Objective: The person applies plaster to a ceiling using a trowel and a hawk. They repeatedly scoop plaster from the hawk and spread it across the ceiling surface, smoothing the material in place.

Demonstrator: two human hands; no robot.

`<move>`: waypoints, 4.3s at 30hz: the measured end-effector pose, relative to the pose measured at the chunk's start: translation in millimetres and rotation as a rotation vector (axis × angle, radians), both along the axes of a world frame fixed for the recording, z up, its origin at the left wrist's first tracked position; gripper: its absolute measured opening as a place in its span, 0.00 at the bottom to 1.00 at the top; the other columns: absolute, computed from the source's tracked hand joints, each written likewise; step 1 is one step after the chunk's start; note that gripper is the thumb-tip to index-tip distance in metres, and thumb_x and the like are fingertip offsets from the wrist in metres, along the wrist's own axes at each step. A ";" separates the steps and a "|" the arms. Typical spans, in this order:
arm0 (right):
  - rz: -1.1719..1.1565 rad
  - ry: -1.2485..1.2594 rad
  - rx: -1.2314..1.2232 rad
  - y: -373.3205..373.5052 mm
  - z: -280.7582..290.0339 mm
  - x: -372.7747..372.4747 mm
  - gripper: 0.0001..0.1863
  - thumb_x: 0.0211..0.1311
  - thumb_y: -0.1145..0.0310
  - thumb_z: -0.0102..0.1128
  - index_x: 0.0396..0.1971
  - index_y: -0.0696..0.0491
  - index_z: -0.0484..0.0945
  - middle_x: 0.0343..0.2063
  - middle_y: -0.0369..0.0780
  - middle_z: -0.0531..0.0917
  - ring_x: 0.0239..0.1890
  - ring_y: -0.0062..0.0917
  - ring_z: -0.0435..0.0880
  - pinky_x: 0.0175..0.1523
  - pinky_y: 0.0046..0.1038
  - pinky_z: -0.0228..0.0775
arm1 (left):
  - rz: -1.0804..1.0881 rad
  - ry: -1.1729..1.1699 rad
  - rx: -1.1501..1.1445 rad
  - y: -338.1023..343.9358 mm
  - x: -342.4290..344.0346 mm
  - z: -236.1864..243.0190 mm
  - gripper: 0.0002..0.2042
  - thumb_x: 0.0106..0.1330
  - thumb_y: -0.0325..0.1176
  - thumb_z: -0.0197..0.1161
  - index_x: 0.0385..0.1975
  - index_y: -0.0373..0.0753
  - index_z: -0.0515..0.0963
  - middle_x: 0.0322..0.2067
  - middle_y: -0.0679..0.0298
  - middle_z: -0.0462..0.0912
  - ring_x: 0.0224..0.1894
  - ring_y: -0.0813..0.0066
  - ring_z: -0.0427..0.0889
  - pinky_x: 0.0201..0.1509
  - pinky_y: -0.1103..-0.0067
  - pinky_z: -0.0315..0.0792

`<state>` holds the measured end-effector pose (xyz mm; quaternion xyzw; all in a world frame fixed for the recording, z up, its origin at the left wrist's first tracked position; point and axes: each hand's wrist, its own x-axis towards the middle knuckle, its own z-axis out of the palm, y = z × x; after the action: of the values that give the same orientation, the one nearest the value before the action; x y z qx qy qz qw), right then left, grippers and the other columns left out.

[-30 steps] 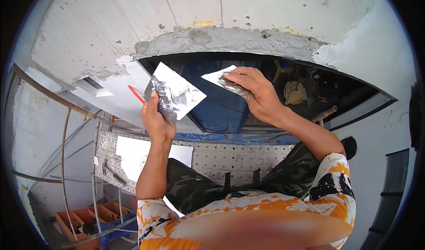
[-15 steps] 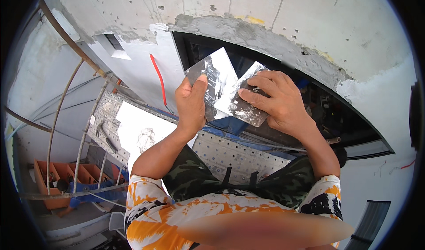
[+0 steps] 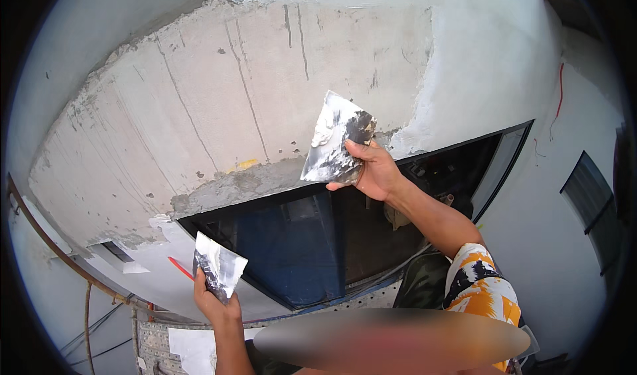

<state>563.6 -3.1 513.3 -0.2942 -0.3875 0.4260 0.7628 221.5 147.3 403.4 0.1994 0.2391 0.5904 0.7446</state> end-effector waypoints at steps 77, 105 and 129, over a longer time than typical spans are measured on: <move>-1.708 -1.084 -0.020 -78.8 -49.6 238.1 0.25 0.60 0.82 0.55 0.57 0.49 0.81 0.53 0.43 0.81 0.54 0.38 0.78 0.60 0.36 0.73 | -0.509 0.186 -0.128 -44.3 76.3 -42.1 0.16 0.76 0.39 0.54 0.57 0.40 0.75 0.52 0.62 0.84 0.53 0.66 0.84 0.60 0.67 0.78; 0.120 0.560 -0.235 -96.1 -58.7 -35.4 0.17 0.67 0.67 0.58 0.52 0.57 0.76 0.39 0.43 0.87 0.36 0.33 0.90 0.30 0.40 0.86 | -0.011 0.276 1.745 -98.3 167.5 39.5 0.18 0.71 0.26 0.60 0.59 0.30 0.75 0.61 0.41 0.76 0.64 0.46 0.77 0.68 0.63 0.69; -1.883 -1.183 -0.518 -22.3 196.9 204.2 0.23 0.59 0.69 0.53 0.55 0.59 0.75 0.45 0.51 0.81 0.54 0.53 0.79 0.59 0.47 0.72 | -0.625 0.901 1.236 -96.0 52.2 11.5 0.18 0.78 0.42 0.55 0.54 0.34 0.80 0.33 0.49 0.87 0.30 0.68 0.84 0.36 0.75 0.76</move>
<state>767.8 -25.4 710.2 -0.7712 -0.2122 -0.4533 0.3934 273.7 51.3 414.8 0.8479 0.0805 0.2447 0.4633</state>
